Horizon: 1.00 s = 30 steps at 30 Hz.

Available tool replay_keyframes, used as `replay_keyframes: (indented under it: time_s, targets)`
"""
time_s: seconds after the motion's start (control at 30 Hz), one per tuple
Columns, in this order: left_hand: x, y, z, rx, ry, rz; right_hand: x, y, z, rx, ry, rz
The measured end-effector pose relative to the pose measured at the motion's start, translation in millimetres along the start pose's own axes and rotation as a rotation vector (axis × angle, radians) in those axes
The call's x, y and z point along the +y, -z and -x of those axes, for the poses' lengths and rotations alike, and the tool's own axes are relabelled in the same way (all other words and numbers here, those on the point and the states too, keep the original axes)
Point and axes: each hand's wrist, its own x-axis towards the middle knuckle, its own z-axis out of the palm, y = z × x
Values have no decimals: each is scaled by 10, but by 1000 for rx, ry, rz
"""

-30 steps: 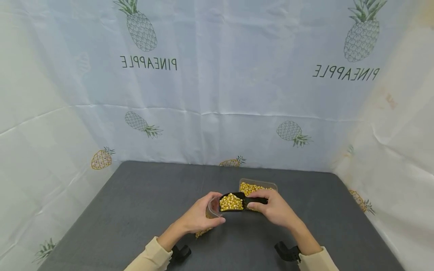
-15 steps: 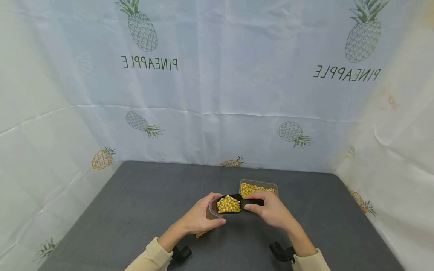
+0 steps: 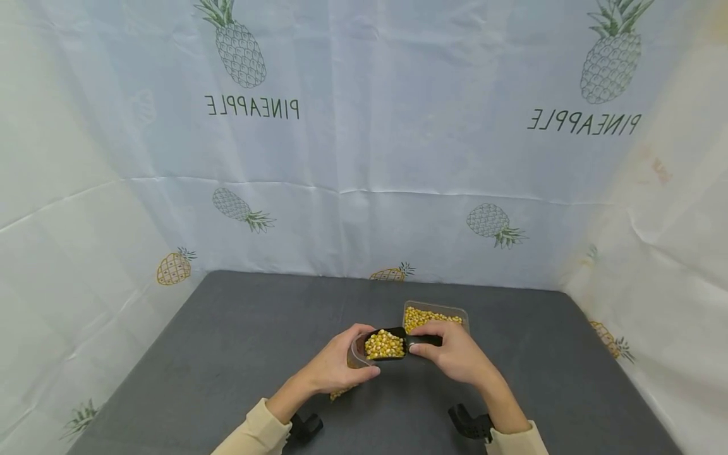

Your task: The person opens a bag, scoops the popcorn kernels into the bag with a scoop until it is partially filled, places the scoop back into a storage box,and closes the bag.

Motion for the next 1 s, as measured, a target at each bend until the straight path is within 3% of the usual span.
replay_keyframes:
  time_s: [1.0]
  targets:
    - [14, -14, -2, 18, -6, -12, -69, 82, -49, -46, 51, 57]
